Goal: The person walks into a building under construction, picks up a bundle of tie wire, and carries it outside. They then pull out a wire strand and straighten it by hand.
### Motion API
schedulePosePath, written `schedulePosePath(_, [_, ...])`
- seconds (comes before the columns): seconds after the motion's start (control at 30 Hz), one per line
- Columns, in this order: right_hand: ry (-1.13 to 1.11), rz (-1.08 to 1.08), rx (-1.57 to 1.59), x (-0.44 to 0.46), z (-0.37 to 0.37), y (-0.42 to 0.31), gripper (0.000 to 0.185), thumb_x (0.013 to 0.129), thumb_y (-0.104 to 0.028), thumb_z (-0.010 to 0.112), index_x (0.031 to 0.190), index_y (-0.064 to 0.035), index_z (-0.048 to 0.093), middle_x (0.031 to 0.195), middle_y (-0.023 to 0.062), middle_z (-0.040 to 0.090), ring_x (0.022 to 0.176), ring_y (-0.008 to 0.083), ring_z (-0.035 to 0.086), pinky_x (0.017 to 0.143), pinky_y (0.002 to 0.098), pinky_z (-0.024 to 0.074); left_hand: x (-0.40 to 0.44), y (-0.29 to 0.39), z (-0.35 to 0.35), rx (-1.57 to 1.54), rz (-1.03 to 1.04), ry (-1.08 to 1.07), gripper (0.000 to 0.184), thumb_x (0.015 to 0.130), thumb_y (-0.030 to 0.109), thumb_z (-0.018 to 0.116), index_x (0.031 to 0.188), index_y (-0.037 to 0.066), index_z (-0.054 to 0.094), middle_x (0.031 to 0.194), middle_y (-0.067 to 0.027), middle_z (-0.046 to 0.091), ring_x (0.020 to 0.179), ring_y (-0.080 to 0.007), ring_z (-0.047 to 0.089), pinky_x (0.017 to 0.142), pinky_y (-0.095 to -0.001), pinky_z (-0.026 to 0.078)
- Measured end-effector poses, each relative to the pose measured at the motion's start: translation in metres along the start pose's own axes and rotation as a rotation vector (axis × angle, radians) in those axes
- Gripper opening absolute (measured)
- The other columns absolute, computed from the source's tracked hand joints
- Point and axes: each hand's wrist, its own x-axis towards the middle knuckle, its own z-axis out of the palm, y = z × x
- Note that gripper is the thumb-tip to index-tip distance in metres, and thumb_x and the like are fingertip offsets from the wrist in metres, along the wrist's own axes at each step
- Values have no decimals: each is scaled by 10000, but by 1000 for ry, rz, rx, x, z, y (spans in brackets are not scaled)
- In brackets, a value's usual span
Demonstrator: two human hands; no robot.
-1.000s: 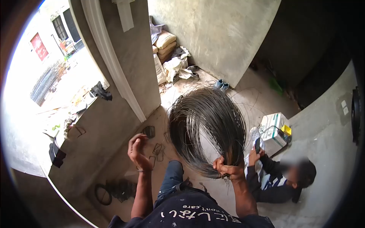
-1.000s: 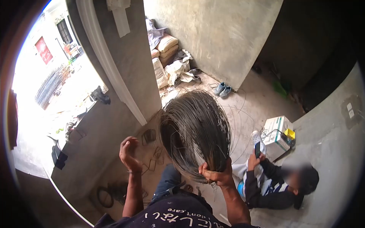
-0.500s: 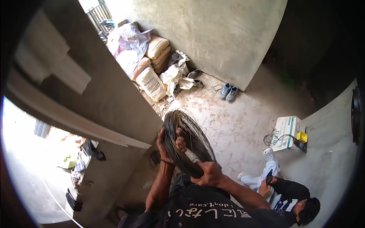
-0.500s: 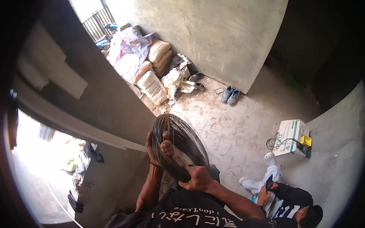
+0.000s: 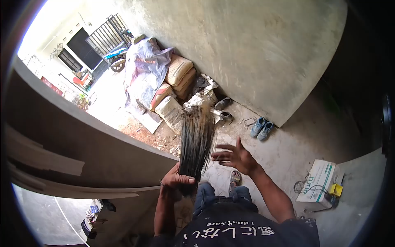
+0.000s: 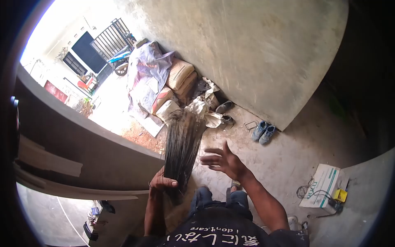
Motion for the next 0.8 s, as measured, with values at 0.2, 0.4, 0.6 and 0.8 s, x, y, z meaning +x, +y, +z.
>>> schedulePosePath(0.2, [137,-85,354,105,11,-63,441,912,-411,607,1125,-26,592,973,61,673,833,180,669,769,317,559,83,-11,-61,134,-410,-165,687,690,48,797,1288,-47,472,1045,-88,619,943,-172,591,793,-313,491])
schedulePosePath(0.4, [307,17,194,172,3,-97,264,904,-180,599,1097,-1,582,938,90,665,808,198,677,758,344,573,141,-33,-133,36,-347,-413,695,741,96,809,1333,-6,461,1194,-73,599,1118,-167,535,953,-327,428])
schedulePosePath(0.6, [364,-16,-11,272,2,-133,286,876,-132,620,1126,-4,565,1002,72,645,911,169,640,828,313,528,196,-23,-199,-152,-79,-130,620,745,255,818,1231,-24,554,1135,-66,631,1031,-144,564,909,-307,446])
schedulePosePath(0.8, [305,-43,-81,374,-11,-177,356,932,-282,587,1169,-17,566,1046,69,643,949,166,634,847,322,521,256,53,-228,60,95,202,408,876,339,689,1051,-25,632,851,2,643,752,-70,546,668,-246,457])
